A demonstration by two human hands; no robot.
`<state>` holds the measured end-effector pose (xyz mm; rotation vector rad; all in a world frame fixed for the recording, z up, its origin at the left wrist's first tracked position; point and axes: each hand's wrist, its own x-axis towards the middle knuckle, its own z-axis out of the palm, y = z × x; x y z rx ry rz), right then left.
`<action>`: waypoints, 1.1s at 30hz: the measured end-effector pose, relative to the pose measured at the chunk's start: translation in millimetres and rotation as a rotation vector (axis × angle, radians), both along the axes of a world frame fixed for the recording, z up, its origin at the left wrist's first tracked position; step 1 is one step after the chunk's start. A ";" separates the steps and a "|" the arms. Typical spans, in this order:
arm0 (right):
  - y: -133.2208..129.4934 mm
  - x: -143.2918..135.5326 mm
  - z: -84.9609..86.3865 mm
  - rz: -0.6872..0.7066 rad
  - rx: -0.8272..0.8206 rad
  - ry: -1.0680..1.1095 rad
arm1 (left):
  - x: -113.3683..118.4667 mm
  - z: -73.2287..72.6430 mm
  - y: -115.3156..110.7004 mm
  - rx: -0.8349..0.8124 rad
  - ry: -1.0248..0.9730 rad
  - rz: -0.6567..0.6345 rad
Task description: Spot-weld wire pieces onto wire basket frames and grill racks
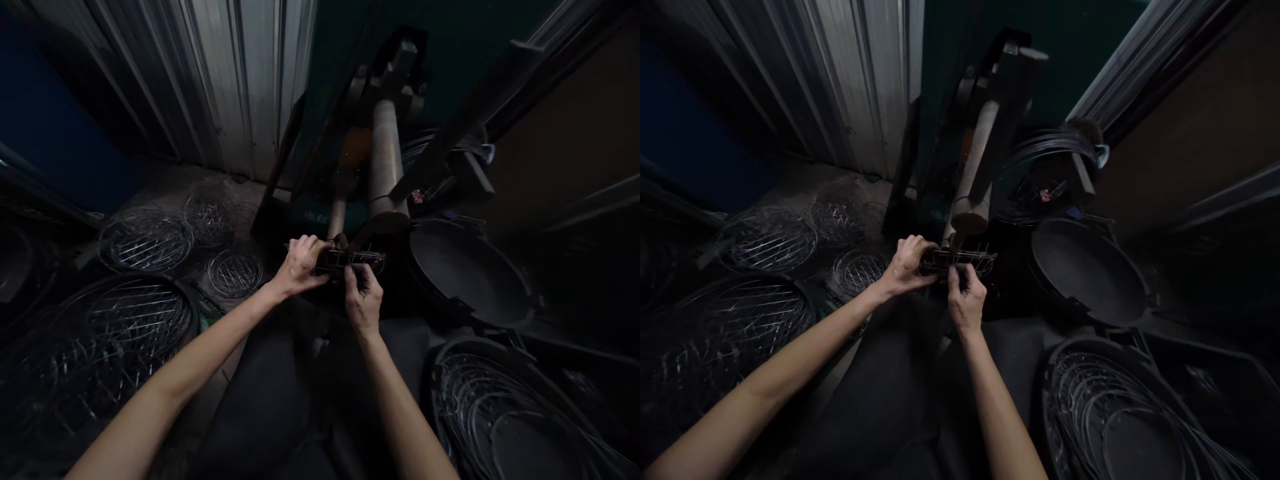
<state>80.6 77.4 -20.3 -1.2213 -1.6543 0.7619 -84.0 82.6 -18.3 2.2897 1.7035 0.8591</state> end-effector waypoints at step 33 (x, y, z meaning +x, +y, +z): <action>-139.0 299.6 -128.4 -0.140 -0.920 -0.958 | -2.6 -48.0 -79.0 -0.324 -0.246 -0.279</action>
